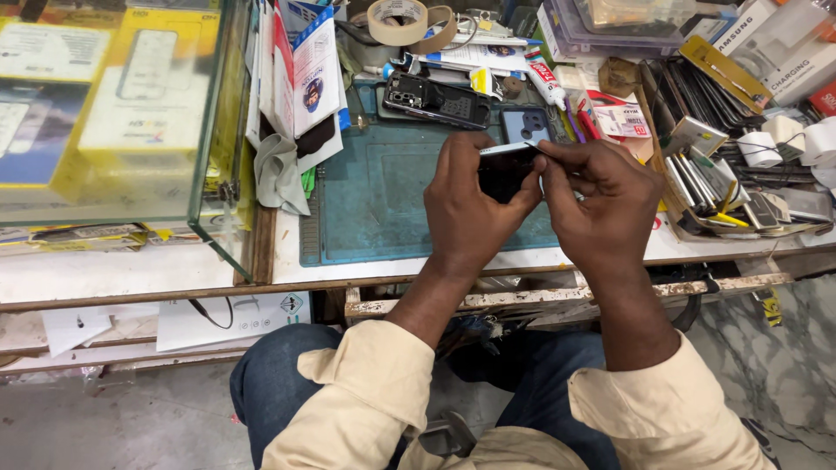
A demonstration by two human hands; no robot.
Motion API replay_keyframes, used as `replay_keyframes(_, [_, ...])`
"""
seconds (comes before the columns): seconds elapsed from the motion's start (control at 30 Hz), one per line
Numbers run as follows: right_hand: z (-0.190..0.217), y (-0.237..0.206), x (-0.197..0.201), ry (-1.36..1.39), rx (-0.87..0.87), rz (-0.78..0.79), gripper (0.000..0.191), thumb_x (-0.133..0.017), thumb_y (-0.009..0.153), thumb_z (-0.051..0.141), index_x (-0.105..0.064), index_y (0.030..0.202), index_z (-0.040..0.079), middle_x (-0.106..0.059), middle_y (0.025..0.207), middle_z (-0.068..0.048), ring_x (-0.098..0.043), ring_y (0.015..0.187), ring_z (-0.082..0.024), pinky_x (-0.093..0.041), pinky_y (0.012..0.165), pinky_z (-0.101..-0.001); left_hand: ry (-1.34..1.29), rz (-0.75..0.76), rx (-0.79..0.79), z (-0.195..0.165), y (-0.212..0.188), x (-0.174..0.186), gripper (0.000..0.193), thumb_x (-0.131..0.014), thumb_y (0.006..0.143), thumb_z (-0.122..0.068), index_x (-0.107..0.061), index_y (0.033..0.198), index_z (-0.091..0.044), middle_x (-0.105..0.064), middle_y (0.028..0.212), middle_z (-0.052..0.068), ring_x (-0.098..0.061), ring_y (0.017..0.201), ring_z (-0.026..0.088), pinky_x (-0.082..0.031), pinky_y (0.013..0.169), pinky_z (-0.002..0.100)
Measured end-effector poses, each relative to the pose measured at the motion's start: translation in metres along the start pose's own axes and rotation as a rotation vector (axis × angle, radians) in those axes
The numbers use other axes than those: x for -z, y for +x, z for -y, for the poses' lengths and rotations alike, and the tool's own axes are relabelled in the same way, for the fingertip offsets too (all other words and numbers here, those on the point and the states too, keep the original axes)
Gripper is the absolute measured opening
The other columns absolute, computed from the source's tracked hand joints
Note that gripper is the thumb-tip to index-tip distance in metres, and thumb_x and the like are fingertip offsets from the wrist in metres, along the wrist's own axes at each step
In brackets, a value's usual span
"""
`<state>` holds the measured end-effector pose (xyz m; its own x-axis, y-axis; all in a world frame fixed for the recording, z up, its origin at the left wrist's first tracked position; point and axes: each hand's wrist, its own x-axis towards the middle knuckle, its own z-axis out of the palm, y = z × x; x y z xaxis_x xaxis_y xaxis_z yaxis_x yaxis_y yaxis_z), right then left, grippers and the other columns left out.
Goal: The person picks up a smartphone with a cracked screen, turns it over, and uses a metal prying tool to separate the screen from the frame. The person works along the edges to pry the display away from the body.
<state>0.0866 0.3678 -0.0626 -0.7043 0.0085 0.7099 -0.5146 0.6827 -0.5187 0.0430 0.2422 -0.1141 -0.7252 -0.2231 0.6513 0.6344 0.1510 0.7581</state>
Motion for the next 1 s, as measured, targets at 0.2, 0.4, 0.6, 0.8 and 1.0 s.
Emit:
replay_keyframes(0.2, [-0.012, 0.004, 0.012, -0.153, 0.158, 0.063, 0.014, -0.071, 0.098, -0.012, -0.073, 0.110, -0.004, -0.072, 0.097, -0.013, -0.077, 0.091, -0.018, -0.061, 0.079, -0.0256, -0.014, 0.063, -0.133, 0.007, -0.001, -0.005, 0.045, -0.087, 0.082, -0.023, -0.056, 0.110, -0.007, -0.064, 0.104, 0.010, -0.071, 0.087, 0.032, -0.060, 0.072, 0.039])
replay_keyframes(0.4, [-0.017, 0.018, 0.023, -0.312, 0.236, 0.170, 0.024, -0.074, 0.088, -0.010, -0.076, 0.108, 0.002, -0.068, 0.088, -0.010, -0.065, 0.069, -0.021, -0.049, 0.061, -0.0331, -0.067, 0.065, -0.064, 0.008, 0.005, -0.005, 0.044, -0.086, 0.077, -0.022, -0.054, 0.103, -0.007, -0.064, 0.097, 0.009, -0.073, 0.083, 0.027, -0.060, 0.071, 0.037])
replay_keyframes(0.6, [-0.013, 0.023, 0.021, -0.329, 0.363, 0.198, 0.025, -0.073, 0.090, -0.009, -0.072, 0.111, 0.004, -0.068, 0.091, -0.010, -0.070, 0.079, -0.025, -0.054, 0.067, -0.0336, -0.098, 0.060, -0.031, 0.008, 0.009, 0.001, 0.045, -0.088, 0.079, -0.023, -0.053, 0.101, -0.006, -0.064, 0.095, 0.008, -0.072, 0.082, 0.025, -0.059, 0.071, 0.037])
replay_keyframes(0.8, [-0.008, 0.029, 0.024, -0.439, 0.408, 0.278, 0.024, -0.074, 0.088, -0.005, -0.073, 0.108, 0.006, -0.065, 0.090, -0.009, -0.067, 0.074, -0.027, -0.053, 0.066, -0.0385, -0.068, 0.049, -0.086, 0.008, 0.009, 0.002, 0.046, -0.089, 0.076, -0.022, -0.053, 0.099, -0.006, -0.063, 0.094, 0.010, -0.070, 0.085, 0.028, -0.058, 0.072, 0.039])
replay_keyframes(1.0, [-0.007, 0.046, 0.036, -0.465, 0.440, 0.413, 0.024, -0.076, 0.089, 0.001, -0.074, 0.111, 0.010, -0.062, 0.090, -0.008, -0.066, 0.077, -0.029, -0.053, 0.066, -0.0404, -0.068, 0.072, -0.072, 0.003, 0.008, -0.002, 0.044, -0.088, 0.078, -0.023, -0.053, 0.099, -0.006, -0.064, 0.095, 0.010, -0.071, 0.085, 0.031, -0.058, 0.072, 0.040])
